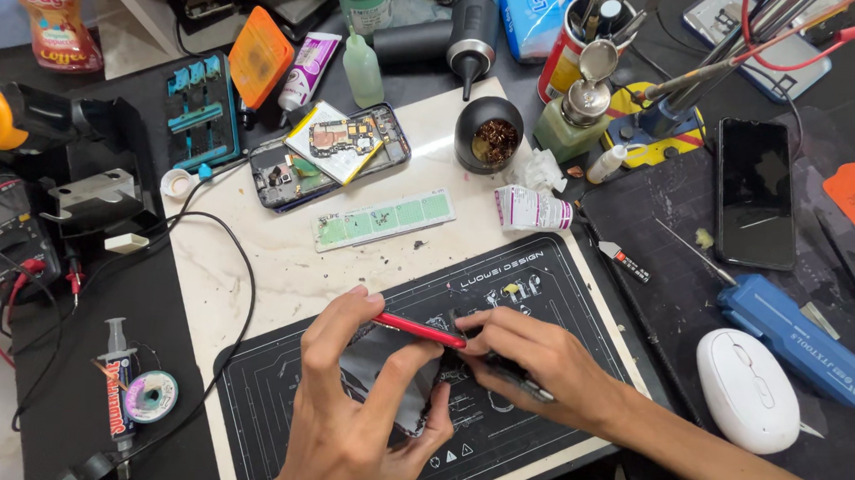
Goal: The person prying open a red mobile phone casing, removing the back cover, and using a thin tool to scrape adhesive or clean the edges of the internal frame.
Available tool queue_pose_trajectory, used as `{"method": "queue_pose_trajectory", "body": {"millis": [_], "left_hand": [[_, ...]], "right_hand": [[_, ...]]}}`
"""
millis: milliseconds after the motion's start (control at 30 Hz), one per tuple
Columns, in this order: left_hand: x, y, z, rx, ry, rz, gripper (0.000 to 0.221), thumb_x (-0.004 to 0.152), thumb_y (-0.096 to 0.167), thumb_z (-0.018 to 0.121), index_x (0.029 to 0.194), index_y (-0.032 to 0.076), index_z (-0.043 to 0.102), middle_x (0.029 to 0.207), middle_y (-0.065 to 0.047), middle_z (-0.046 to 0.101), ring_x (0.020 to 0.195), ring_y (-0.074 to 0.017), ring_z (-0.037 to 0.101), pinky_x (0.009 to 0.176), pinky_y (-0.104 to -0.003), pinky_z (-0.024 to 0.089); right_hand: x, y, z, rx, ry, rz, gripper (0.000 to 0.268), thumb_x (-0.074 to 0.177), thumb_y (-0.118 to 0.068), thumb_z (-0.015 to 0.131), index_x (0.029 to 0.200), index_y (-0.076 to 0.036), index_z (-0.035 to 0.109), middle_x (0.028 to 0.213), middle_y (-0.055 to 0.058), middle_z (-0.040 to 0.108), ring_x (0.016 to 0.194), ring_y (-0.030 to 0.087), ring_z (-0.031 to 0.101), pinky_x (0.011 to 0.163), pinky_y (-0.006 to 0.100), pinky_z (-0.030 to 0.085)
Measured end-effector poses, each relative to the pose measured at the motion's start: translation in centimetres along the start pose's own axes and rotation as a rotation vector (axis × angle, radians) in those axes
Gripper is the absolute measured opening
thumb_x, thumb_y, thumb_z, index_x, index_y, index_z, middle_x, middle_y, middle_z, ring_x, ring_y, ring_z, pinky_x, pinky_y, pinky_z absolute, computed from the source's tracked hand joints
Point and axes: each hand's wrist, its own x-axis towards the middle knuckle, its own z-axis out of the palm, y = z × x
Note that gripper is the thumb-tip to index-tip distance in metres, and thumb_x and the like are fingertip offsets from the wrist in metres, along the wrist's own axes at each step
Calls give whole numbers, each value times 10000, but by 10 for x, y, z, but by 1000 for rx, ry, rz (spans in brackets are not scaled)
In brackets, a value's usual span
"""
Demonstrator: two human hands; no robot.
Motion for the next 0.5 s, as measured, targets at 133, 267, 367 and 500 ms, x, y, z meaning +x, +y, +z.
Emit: {"method": "queue_pose_trajectory", "body": {"millis": [133,267,367,500], "left_hand": [[5,3,-1,-21,8,4,464,650,122,884,1077,93,704,1344,-219,392,1299,-459,478,1032,-529,503],[10,3,-1,-72,1,-6,482,663,114,883,1105,80,694,1367,-215,388,1299,-461,492,1011,-506,519],[14,0,-6,-120,-34,-24,499,686,117,883,1120,85,638,1398,-215,382,1304,-458,511,1020,-501,525],[22,-11,-5,-318,-100,-72,645,752,109,856,1267,99,467,1487,-226,359,1349,-436,517,1061,-471,534]], "right_hand": [[0,-8,2,-48,130,-142,312,780,-19,837,1071,-43,727,1085,102,665,1072,245,743,868,353,642],[4,-17,-3,-9,114,-79,363,759,-11,824,1113,-54,759,1332,240,586,1082,261,712,837,352,611],[16,-24,-4,-28,142,-109,390,728,-14,826,1108,-57,750,1322,211,618,1161,307,693,898,371,593],[23,-26,-5,-10,111,-54,368,753,15,812,1111,-45,750,1229,137,676,1089,275,729,865,334,604]]}}
